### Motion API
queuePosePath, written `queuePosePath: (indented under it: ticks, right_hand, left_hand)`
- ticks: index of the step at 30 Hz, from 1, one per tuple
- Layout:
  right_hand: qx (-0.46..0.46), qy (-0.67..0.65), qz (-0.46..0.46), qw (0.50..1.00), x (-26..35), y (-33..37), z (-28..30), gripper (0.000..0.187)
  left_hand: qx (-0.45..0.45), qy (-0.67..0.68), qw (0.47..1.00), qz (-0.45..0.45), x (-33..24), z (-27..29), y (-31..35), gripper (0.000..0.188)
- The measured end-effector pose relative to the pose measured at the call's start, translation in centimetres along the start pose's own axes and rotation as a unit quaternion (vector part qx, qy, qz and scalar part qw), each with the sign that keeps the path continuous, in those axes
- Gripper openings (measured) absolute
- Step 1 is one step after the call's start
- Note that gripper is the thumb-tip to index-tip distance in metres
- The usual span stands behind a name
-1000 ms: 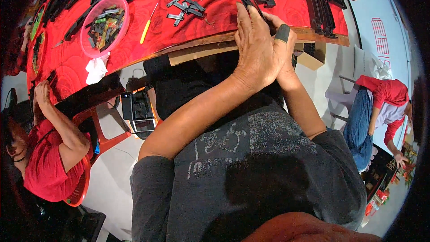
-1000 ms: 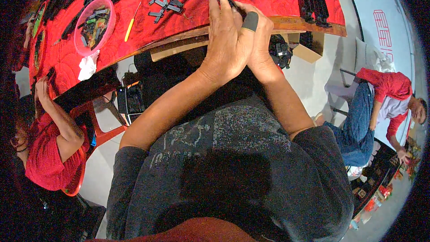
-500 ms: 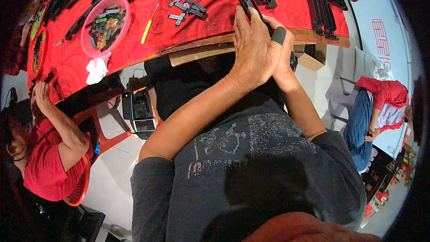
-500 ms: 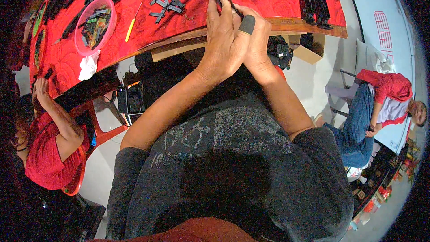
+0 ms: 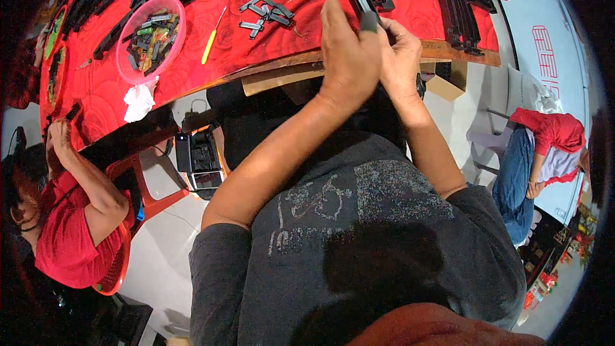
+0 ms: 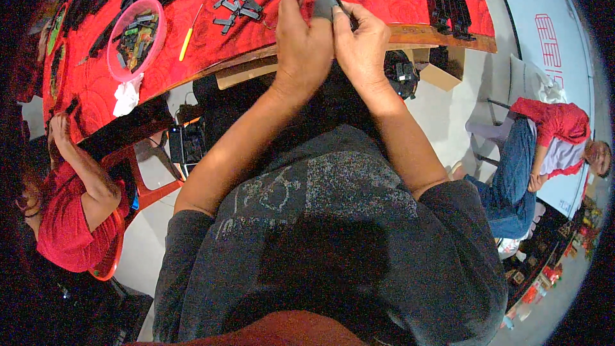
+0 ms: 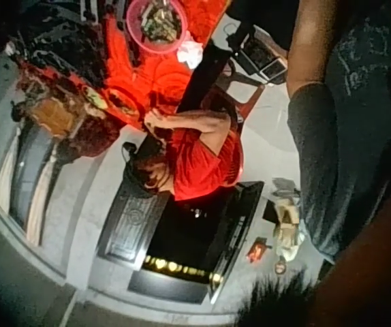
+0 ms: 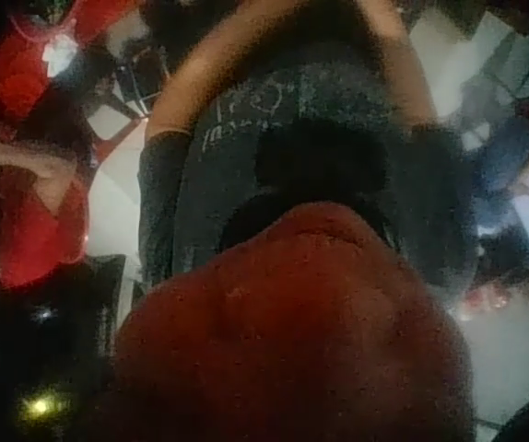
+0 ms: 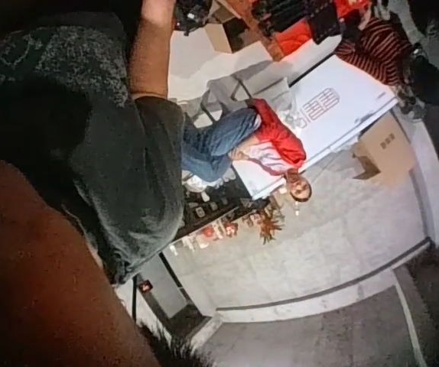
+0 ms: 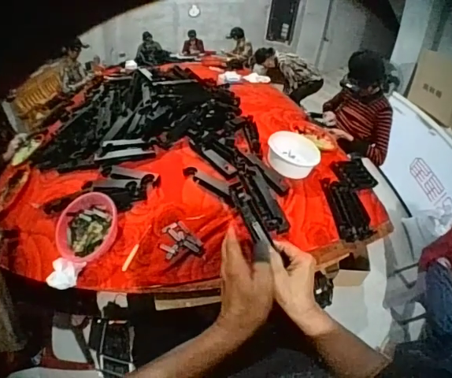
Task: The person takes small components from a bowl and the table, fitting and assembling them into black plastic frame parts by hand.
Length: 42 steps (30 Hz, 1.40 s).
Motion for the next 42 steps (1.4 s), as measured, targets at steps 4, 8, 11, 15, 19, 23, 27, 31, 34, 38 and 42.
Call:
queuePosePath:
  ticks: [4, 8, 11, 15, 19, 23, 27, 31, 34, 38, 42]
  right_hand:
    - [-0.005, -0.019, 0.012, 1.000, 0.1, 0.1, -0.5, 0.021]
    - [-0.007, -0.008, 0.054, 0.998, 0.3, 0.1, -0.9, 0.021]
    - [0.006, 0.025, 0.047, 0.999, 0.7, 0.2, -0.9, 0.021]
    - [0.008, 0.016, 0.050, 0.999, 0.5, 0.3, -1.2, 0.020]
    - [0.022, 0.000, 0.059, 0.998, 0.8, 0.6, -1.7, 0.020]
    - [0.029, 0.044, 0.074, 0.996, 1.6, 0.8, -1.6, 0.019]
    - [0.031, 0.036, 0.105, 0.993, 2.2, 0.9, -1.7, 0.019]
    - [0.029, 0.030, 0.119, 0.992, 2.0, 1.1, -1.8, 0.019]
    - [0.026, 0.037, 0.124, 0.991, 1.6, 1.2, -2.0, 0.019]
    - [0.071, -0.057, 0.064, 0.994, 0.7, 1.4, -2.8, 0.021]
    - [0.127, -0.200, -0.044, 0.970, -0.2, 1.7, -2.7, 0.026]
  left_hand:
    - [0.002, 0.077, 0.991, 0.112, 2.0, -0.1, -1.4, 0.046]
    - [0.024, 0.089, 0.983, 0.156, 3.0, -0.9, -2.2, 0.030]
    - [-0.006, 0.091, 0.983, 0.157, 3.1, -1.0, -2.3, 0.024]
    - [-0.015, 0.083, 0.980, 0.180, 3.5, -1.0, -2.2, 0.024]
    - [-0.041, 0.114, 0.979, 0.165, 3.9, -0.5, -2.1, 0.022]
    - [-0.034, 0.088, 0.982, 0.163, 3.4, -0.1, -2.0, 0.022]
    - [-0.054, 0.076, 0.985, 0.148, 3.4, 0.2, -1.9, 0.025]
    - [-0.052, 0.048, 0.990, 0.124, 2.5, 0.5, -1.8, 0.028]
    - [-0.040, 0.039, 0.991, 0.122, 2.5, 0.6, -2.0, 0.029]
    - [-0.025, 0.041, 0.992, 0.117, 2.3, 1.1, -1.9, 0.029]
    - [-0.014, -0.015, 0.995, 0.101, 3.2, 1.9, -1.8, 0.028]
Point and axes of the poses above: each hand's wrist, its own y-axis away from the middle knuckle, its own z-axis out of the back of the hand, x = y × z, the point moved 8 cm from there along -y, towards the middle knuckle, and after that the axes turned 15 degrees about x, right-handed, at the moved point
